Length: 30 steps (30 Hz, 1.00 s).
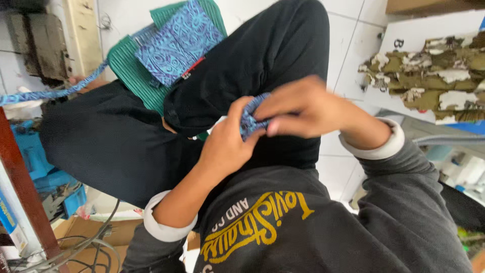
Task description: The person sits cross-legged and hand-sews a small blue patterned fabric pouch. They repeatedly insert a needle and thread through the fabric edges, pull the thread tight, and adjust the pouch shape. The person also attaches a button to the pouch and secures the thread.
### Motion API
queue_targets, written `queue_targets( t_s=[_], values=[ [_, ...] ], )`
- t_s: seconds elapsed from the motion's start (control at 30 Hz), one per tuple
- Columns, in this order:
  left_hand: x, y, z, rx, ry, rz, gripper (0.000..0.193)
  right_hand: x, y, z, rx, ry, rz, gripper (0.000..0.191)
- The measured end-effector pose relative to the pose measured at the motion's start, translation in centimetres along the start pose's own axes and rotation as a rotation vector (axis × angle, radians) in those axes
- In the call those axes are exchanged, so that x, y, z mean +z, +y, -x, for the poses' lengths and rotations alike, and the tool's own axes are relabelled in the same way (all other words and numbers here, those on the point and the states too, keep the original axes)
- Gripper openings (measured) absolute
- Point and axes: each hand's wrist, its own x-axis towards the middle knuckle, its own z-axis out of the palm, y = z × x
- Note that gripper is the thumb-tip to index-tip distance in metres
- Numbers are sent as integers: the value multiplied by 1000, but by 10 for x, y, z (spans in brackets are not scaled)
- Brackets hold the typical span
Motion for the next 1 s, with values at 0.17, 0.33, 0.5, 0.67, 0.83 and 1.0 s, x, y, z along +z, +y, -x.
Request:
queue_targets(
  t_s=[0.17,0.33,0.5,0.67,0.83,1.0],
  values=[
    [-1,-4,5,270,85,-255,66,2,-16,6,113,301,480,30],
    [4,-7,7,522,255,-406,68,30,-7,4,129,472,267,41],
    [8,-11,8,517,364,-526,58,43,-2,5,134,506,476,37],
    [7,-10,11,544,385,-596,58,42,15,-3,215,330,-72,26],
    [-5,-7,11,587,342,-515,52,39,27,-8,364,297,-775,10],
    [-14,-6,10,540,333,-485,40,24,12,-13,291,295,-540,21]
  ],
)
